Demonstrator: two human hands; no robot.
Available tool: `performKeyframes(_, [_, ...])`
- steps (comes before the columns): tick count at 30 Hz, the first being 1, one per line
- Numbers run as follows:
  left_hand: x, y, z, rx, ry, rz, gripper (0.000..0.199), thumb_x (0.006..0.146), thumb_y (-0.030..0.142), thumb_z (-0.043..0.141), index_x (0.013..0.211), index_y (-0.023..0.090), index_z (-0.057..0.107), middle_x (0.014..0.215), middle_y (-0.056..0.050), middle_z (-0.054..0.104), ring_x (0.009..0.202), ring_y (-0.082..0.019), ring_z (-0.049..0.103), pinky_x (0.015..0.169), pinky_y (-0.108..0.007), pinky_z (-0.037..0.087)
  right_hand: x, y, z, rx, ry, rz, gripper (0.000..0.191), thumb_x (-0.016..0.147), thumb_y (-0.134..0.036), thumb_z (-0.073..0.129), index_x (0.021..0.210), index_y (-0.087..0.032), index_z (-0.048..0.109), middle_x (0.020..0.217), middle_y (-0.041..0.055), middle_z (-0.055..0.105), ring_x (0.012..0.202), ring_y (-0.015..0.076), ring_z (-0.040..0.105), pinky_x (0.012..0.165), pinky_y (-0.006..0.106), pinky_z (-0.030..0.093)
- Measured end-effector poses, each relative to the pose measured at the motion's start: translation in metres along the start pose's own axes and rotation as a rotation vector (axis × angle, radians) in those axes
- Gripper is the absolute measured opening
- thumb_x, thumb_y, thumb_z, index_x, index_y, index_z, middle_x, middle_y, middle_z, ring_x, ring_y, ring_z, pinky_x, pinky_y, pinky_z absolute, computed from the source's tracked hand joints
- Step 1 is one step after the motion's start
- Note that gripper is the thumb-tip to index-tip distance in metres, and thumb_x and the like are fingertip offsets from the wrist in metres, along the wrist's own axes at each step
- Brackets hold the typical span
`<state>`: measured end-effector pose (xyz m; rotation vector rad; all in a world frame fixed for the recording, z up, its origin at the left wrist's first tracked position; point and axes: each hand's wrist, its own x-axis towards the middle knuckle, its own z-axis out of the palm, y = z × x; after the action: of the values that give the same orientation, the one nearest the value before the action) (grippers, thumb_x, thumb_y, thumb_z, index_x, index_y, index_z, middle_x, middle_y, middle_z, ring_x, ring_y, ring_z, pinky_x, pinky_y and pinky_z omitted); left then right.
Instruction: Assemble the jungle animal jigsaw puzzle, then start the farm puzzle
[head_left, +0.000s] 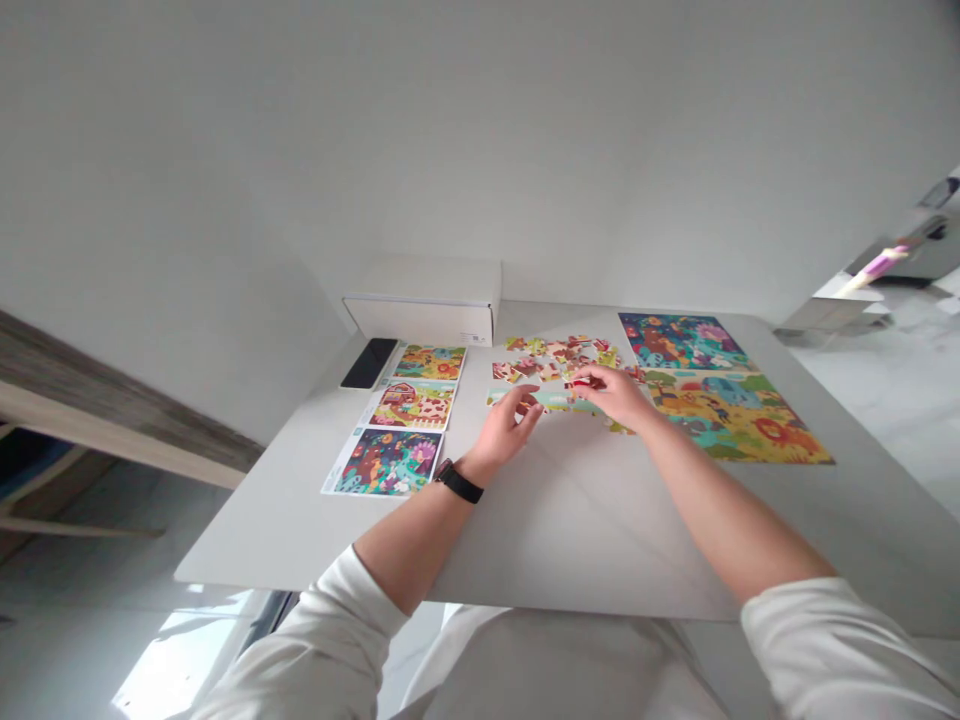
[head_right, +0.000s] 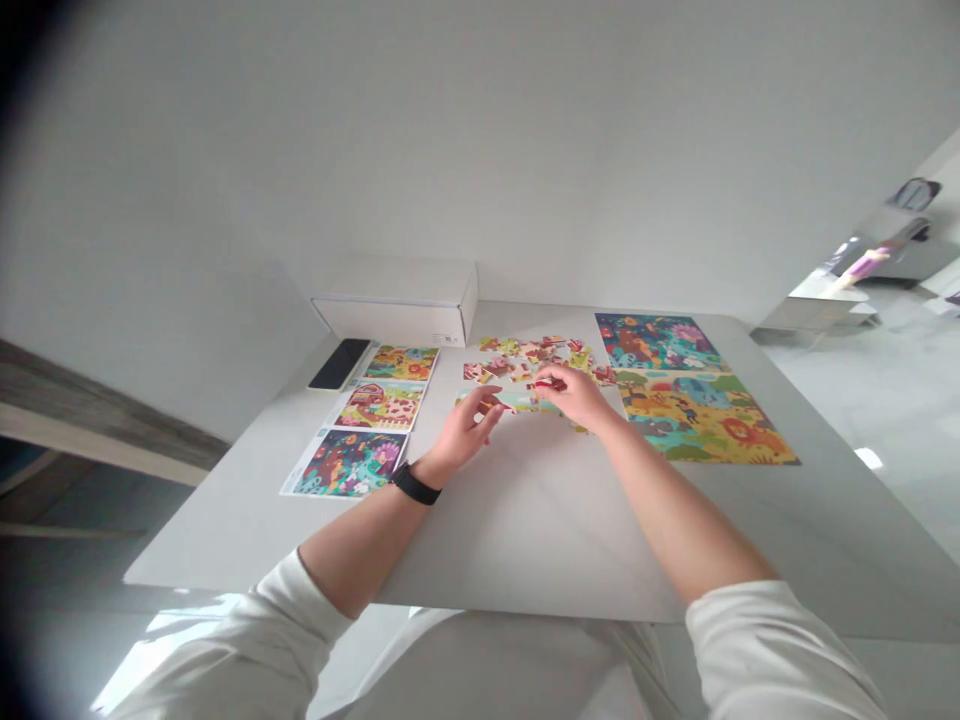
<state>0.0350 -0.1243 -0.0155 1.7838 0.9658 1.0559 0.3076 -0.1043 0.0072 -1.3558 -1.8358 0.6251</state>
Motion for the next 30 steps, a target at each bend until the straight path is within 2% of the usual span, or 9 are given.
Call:
performKeyframes(2, [0.000,0.002,0.002,-0.068,-0.030,-0.057,0.049,0.102,0.058,0.071,0.134,0.022,0.067,0.111,-0.009,0.075,0.085,-0.018,0.071,0.048,-0.019,0.052,-0.021,-0.005,0.006,0.112,-0.010,0.051,0.041,0.095,-0.051,0.075,0.129,-0.029,0.074,0.103,0.0036,0.081,0.084,0.0234,0.074,0.079,0.037,0.061])
performKeyframes(4, [-0.001,0.006,0.005,-0.126,-0.073,-0.099,0.051,0.097,0.063,0.075,0.125,0.021,0.069,0.111,-0.009,0.073,0.083,-0.017,0.072,0.044,-0.019,0.051,-0.036,-0.009,0.015,0.235,-0.032,0.103,0.053,0.093,-0.053,0.076,0.140,-0.029,0.068,0.095,0.0014,0.077,0.079,0.0225,0.073,0.075,0.036,0.060])
performKeyframes(9, [-0.005,0.015,0.013,-0.260,-0.244,-0.212,0.055,0.091,0.069,0.081,0.107,0.019,0.067,0.093,-0.005,0.072,0.066,-0.014,0.069,0.042,-0.021,0.053,-0.053,-0.016,0.034,0.338,-0.125,0.125,0.056,0.092,-0.055,0.079,0.140,-0.028,0.067,0.087,-0.0008,0.072,0.076,0.0214,0.071,0.070,0.033,0.056])
performKeyframes(12, [-0.005,0.016,0.012,-0.266,-0.255,-0.236,0.055,0.090,0.070,0.083,0.099,0.019,0.065,0.086,-0.005,0.073,0.061,-0.012,0.067,0.044,-0.020,0.053,-0.055,-0.018,0.039,0.340,-0.108,0.107,0.056,0.094,-0.057,0.078,0.141,-0.029,0.066,0.093,0.0007,0.074,0.078,0.0211,0.069,0.074,0.034,0.057])
performKeyframes(15, [-0.003,0.017,0.007,-0.293,-0.185,-0.261,0.055,0.090,0.070,0.083,0.100,0.018,0.065,0.089,-0.006,0.077,0.060,-0.011,0.067,0.046,-0.021,0.053,-0.053,-0.019,0.040,0.348,-0.040,0.126,0.053,0.095,-0.063,0.078,0.133,-0.029,0.069,0.104,0.0035,0.078,0.089,0.0227,0.072,0.082,0.036,0.059])
performKeyframes(18, [-0.001,0.018,0.002,-0.344,-0.117,-0.298,0.057,0.086,0.070,0.085,0.100,0.019,0.065,0.098,-0.007,0.080,0.062,-0.011,0.067,0.046,-0.020,0.052,-0.052,-0.019,0.041,0.438,-0.025,0.157,0.050,0.092,-0.071,0.077,0.113,-0.027,0.070,0.106,0.0047,0.079,0.096,0.0244,0.073,0.087,0.036,0.059])
performKeyframes(22, [-0.002,0.021,0.000,-0.366,-0.151,-0.321,0.057,0.084,0.069,0.087,0.101,0.019,0.066,0.104,-0.008,0.081,0.063,-0.010,0.068,0.047,-0.019,0.052,-0.052,-0.022,0.042,0.530,-0.018,0.160,0.050,0.092,-0.075,0.075,0.100,-0.026,0.070,0.096,0.0025,0.076,0.091,0.0229,0.070,0.085,0.035,0.056])
performKeyframes(26, [-0.003,0.024,0.003,-0.347,-0.176,-0.312,0.056,0.086,0.070,0.084,0.099,0.018,0.066,0.104,-0.008,0.081,0.062,-0.010,0.067,0.046,-0.019,0.052,-0.053,-0.023,0.043,0.515,0.014,0.151,0.050,0.096,-0.074,0.071,0.092,-0.025,0.071,0.083,0.0004,0.071,0.083,0.0213,0.065,0.079,0.034,0.050])
performKeyframes(30, [-0.003,0.023,0.005,-0.316,-0.129,-0.284,0.057,0.088,0.073,0.082,0.100,0.019,0.067,0.091,-0.003,0.075,0.054,-0.008,0.062,0.042,-0.020,0.049,-0.053,-0.024,0.043,0.492,0.026,0.170,0.049,0.094,-0.073,0.073,0.091,-0.024,0.073,0.083,0.0009,0.073,0.081,0.0218,0.065,0.078,0.034,0.050])
